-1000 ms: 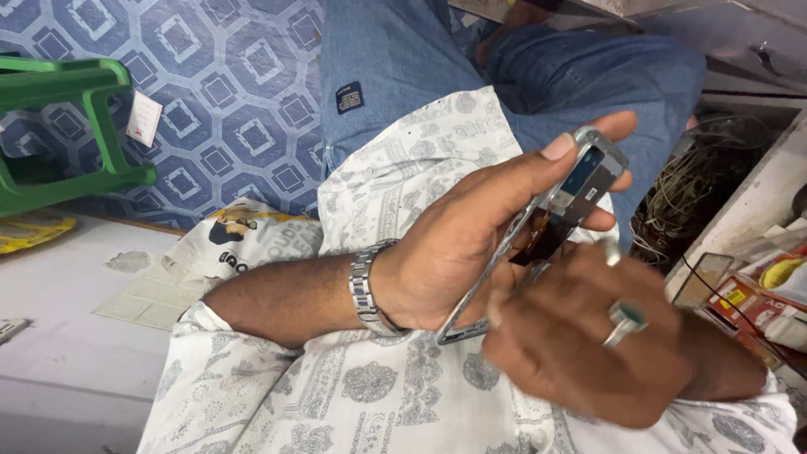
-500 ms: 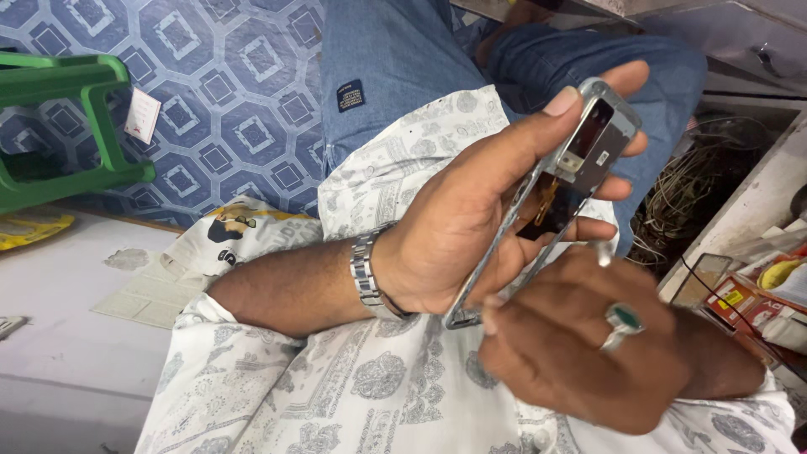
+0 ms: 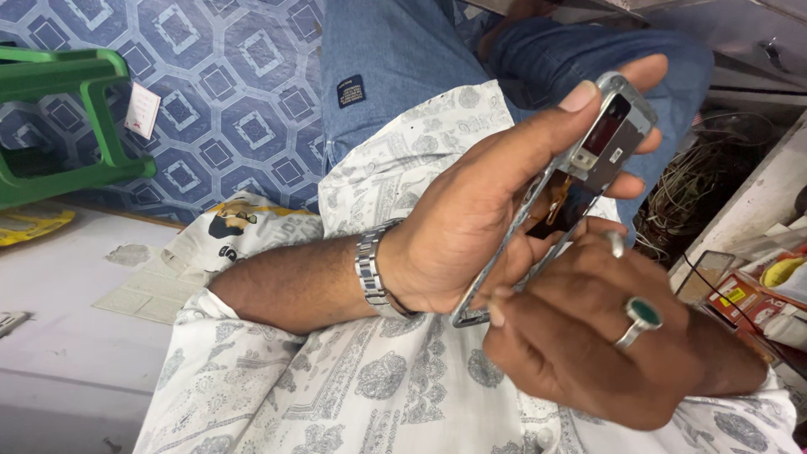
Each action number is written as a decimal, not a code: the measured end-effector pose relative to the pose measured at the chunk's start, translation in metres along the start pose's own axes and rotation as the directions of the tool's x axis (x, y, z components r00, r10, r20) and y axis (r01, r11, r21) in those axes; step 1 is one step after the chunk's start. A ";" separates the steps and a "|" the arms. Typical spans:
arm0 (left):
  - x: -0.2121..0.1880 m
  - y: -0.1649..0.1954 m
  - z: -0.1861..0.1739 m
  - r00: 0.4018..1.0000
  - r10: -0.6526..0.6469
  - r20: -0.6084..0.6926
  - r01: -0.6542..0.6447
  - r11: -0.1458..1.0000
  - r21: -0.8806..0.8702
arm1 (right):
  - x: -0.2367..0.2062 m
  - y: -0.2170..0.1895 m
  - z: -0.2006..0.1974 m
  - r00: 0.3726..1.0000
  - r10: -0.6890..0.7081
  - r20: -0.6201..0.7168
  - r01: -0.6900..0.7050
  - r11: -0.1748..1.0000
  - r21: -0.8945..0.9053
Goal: The person sits on the floor and uses a blue-handled screwdriver to unscrew the back cover of a smartphone resting on their lap. They work the screwdriver around the frame edges, lift the back panel away to expose the internal components, and continue handling the opened phone.
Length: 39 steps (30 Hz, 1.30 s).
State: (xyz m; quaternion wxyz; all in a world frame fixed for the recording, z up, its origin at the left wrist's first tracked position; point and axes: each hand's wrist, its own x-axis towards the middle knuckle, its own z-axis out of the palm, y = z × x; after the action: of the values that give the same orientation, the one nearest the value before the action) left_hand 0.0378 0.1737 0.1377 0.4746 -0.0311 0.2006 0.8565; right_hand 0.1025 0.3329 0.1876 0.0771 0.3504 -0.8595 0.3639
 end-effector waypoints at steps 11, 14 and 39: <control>0.001 0.001 0.003 1.000 -0.023 0.004 0.023 1.000 -0.017 | 0.002 0.005 0.002 0.997 -0.069 -0.028 0.072 0.989 0.132; 0.001 0.002 0.003 1.000 -0.021 0.008 0.021 1.000 -0.004 | -0.001 0.007 0.004 0.996 -0.013 -0.087 0.016 0.999 0.032; 0.001 0.000 0.004 0.999 -0.029 0.041 0.033 0.996 -0.082 | 0.007 0.003 0.000 0.994 -0.104 0.030 0.099 0.986 0.137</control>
State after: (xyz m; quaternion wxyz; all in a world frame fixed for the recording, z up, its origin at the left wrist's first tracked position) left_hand 0.0379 0.1758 0.1410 0.4900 -0.0369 0.1552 0.8570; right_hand 0.0952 0.3305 0.1886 0.0557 0.4050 -0.8152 0.4102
